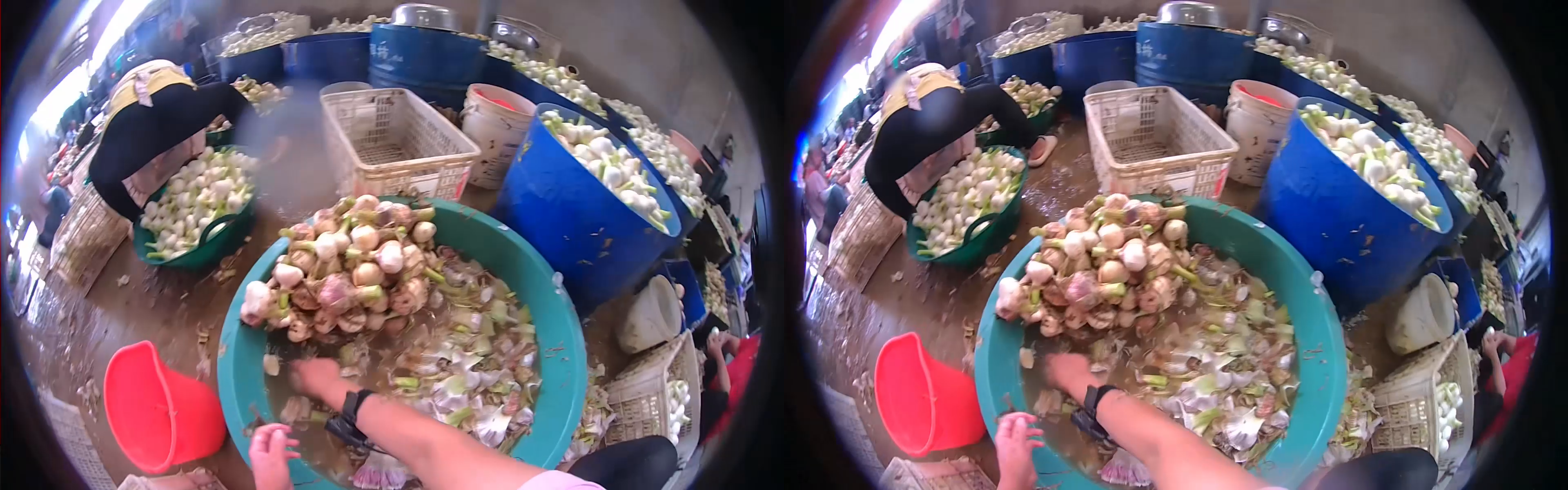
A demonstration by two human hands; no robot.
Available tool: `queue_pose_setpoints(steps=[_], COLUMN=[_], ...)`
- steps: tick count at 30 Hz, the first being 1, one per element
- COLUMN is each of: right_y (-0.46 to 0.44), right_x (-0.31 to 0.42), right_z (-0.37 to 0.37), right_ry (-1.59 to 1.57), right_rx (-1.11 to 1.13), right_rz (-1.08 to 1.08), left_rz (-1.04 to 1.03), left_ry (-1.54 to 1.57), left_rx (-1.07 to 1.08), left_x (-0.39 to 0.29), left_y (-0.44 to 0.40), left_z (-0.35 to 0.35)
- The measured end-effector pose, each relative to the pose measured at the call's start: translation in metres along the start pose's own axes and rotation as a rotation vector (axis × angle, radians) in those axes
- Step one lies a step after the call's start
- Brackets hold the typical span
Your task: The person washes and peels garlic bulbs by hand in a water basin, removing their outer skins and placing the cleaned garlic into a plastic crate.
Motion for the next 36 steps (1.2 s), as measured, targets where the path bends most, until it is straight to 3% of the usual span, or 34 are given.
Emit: queue_pose_setpoints(steps=[2, 4, 6, 7, 9, 10, 11, 12, 16, 17, 18, 20, 21, 22, 23, 24, 26, 27, 28, 29, 30, 31, 32, 34, 36], right_y=[0.038, 0.078, 0.118, 0.124, 0.143, 0.150, 0.155, 0.157, 0.162, 0.155, 0.145, 0.151, 0.155, 0.156, 0.157, 0.157, 0.162, 0.159, 0.158, 0.150, 0.152, 0.152, 0.152, 0.147, 0.150], right_x=[0.029, 0.061, 0.089, 0.081, 0.078, 0.078, 0.075, 0.078, 0.078, 0.076, 0.061, 0.045, 0.051, 0.053, 0.053, 0.052, 0.061, 0.056, 0.050, 0.026, 0.022, 0.024, 0.024, 0.030, 0.037], right_z=[0.016, 0.013, 0.034, 0.033, 0.040, 0.038, 0.028, 0.026, 0.033, 0.023, 0.003, -0.005, 0.002, 0.016, 0.025, 0.023, 0.042, 0.038, 0.035, 0.014, -0.006, -0.002, -0.004, 0.000, 0.011], right_ry=[-0.504, -1.008, -1.065, -1.073, -0.413, -0.380, -0.366, -0.328, -0.359, -0.148, -0.308, -1.316, -1.311, -1.188, -1.067, -1.067, -0.382, -0.506, -0.508, -1.052, -1.549, -1.589, -1.590, -1.657, -1.654], right_rx=[0.048, -0.102, -0.008, -0.011, -0.165, 0.004, -0.182, -0.099, -0.098, -0.077, -0.031, 0.386, 0.402, 0.282, 0.162, 0.170, -0.295, -0.377, -0.379, -0.105, 0.208, 0.260, 0.263, 0.156, 0.102], right_rz=[0.032, 0.285, 0.391, 0.388, 0.489, 0.433, 0.554, 0.582, 0.446, 0.504, 0.436, -0.259, -0.256, -0.187, -0.120, -0.120, 0.386, 0.342, 0.338, -0.095, -0.560, -0.651, -0.650, -0.439, -0.395], left_rz=[-0.190, -0.217, -0.563, -0.518, -0.425, -0.334, -0.336, -0.332, 0.242, 0.246, 0.245, 0.217, 0.040, -0.136, 0.017, 0.020, 0.030, 0.029, -0.323, -0.681, -0.682, -0.814, -0.946, -0.930, -0.918], left_ry=[-0.250, -0.410, -0.626, -0.500, -0.447, -0.388, -0.410, -0.432, 0.121, 0.204, 0.285, 0.260, 0.137, 0.009, 0.122, 0.124, -0.516, -0.521, -0.690, -0.846, -0.848, -0.904, -0.959, -0.929, -0.901], left_rx=[-0.169, -0.212, -0.136, -0.117, -0.083, -0.063, 0.013, 0.081, 0.177, 0.185, 0.201, 0.269, 0.279, 0.289, 0.402, 0.396, 0.348, 0.350, 0.304, 0.249, 0.252, 0.220, 0.184, 0.182, 0.172], left_x=[-0.005, 0.001, -0.013, -0.018, -0.015, -0.008, -0.007, -0.007, 0.009, 0.012, 0.015, 0.020, 0.012, 0.002, 0.002, 0.003, 0.011, 0.008, -0.011, -0.027, -0.028, -0.032, -0.036, -0.038, -0.044], left_y=[-0.001, -0.003, -0.004, 0.003, 0.000, -0.001, -0.002, -0.002, 0.001, 0.002, 0.001, -0.001, -0.002, -0.004, -0.002, -0.003, -0.003, 0.001, 0.013, 0.027, 0.028, 0.033, 0.038, 0.035, 0.035], left_z=[0.017, 0.020, 0.008, 0.002, 0.001, 0.007, 0.007, 0.006, -0.001, -0.004, -0.005, -0.003, -0.006, -0.009, -0.006, -0.006, -0.005, -0.008, -0.015, -0.021, -0.022, -0.023, -0.023, -0.020, -0.017])
Point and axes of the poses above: each hand's wrist, its own y-axis away from the middle knuckle, its own z-axis out of the back of the hand, x = y × z, the point moved 5 cm from there along -y, towards the middle knuckle, and after that the axes turned 3 degrees about z, right-handed, at the moved point
